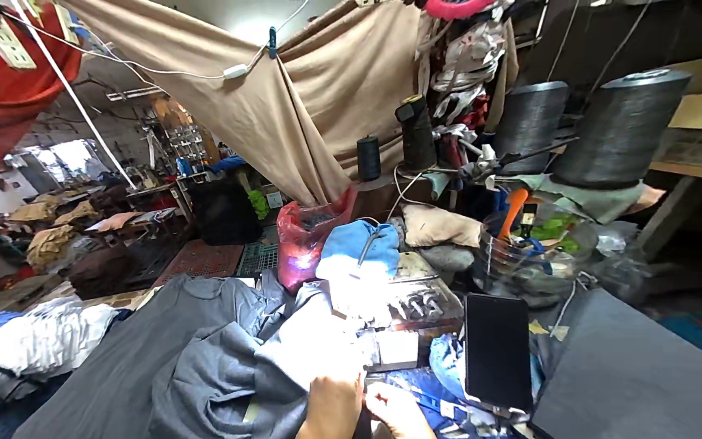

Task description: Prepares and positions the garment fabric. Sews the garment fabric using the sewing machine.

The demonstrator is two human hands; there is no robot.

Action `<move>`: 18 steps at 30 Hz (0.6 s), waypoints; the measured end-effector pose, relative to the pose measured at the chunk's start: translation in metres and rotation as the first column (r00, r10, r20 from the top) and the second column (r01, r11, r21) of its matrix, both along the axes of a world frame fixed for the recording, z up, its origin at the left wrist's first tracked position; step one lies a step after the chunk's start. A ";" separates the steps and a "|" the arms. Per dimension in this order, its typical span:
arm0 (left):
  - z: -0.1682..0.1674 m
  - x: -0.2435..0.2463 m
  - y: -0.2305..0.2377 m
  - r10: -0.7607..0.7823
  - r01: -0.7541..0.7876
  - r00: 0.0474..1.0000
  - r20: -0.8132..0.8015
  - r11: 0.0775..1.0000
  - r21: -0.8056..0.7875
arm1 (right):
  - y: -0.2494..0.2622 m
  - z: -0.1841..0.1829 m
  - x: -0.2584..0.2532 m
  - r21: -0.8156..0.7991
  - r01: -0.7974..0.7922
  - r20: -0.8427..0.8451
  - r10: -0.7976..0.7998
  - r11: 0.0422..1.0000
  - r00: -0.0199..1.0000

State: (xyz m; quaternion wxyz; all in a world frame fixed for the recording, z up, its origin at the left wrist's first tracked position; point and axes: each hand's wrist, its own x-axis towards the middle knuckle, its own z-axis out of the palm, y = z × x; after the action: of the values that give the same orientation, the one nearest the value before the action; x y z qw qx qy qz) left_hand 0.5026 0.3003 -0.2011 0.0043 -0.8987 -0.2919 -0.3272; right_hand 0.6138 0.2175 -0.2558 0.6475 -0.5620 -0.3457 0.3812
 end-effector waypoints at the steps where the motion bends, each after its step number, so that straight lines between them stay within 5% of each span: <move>1: 0.001 0.004 0.002 0.011 -0.011 1.000 0.004 1.000 -0.006 | 0.001 0.000 0.000 -0.011 0.008 -0.008 -0.008 1.000 1.000; 4: 0.015 0.019 0.016 0.003 -0.010 0.999 -0.043 0.983 -0.182 | 0.009 0.004 0.002 -0.030 0.040 -0.004 -0.040 0.999 0.999; 8: 0.057 0.022 0.048 -0.129 -0.099 0.941 -0.312 0.779 -0.619 | 0.018 0.008 0.003 -0.007 0.076 -0.029 -0.076 0.997 0.997; 14: 0.069 -0.031 0.071 -0.211 0.147 0.977 -0.032 0.774 -0.615 | 0.005 0.003 -0.001 -0.033 0.012 0.035 -0.011 0.999 0.999; 18: 0.055 -0.036 0.019 -0.143 0.072 0.980 -0.138 0.902 -0.426 | -0.003 0.000 -0.004 -0.064 -0.007 0.057 0.011 0.998 0.998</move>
State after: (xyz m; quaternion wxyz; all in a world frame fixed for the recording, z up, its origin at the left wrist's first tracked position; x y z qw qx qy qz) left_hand 0.4668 0.3194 -0.1459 -0.1824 -0.9176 -0.3036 -0.1807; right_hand 0.6097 0.2146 -0.2561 0.6174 -0.5915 -0.3543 0.3789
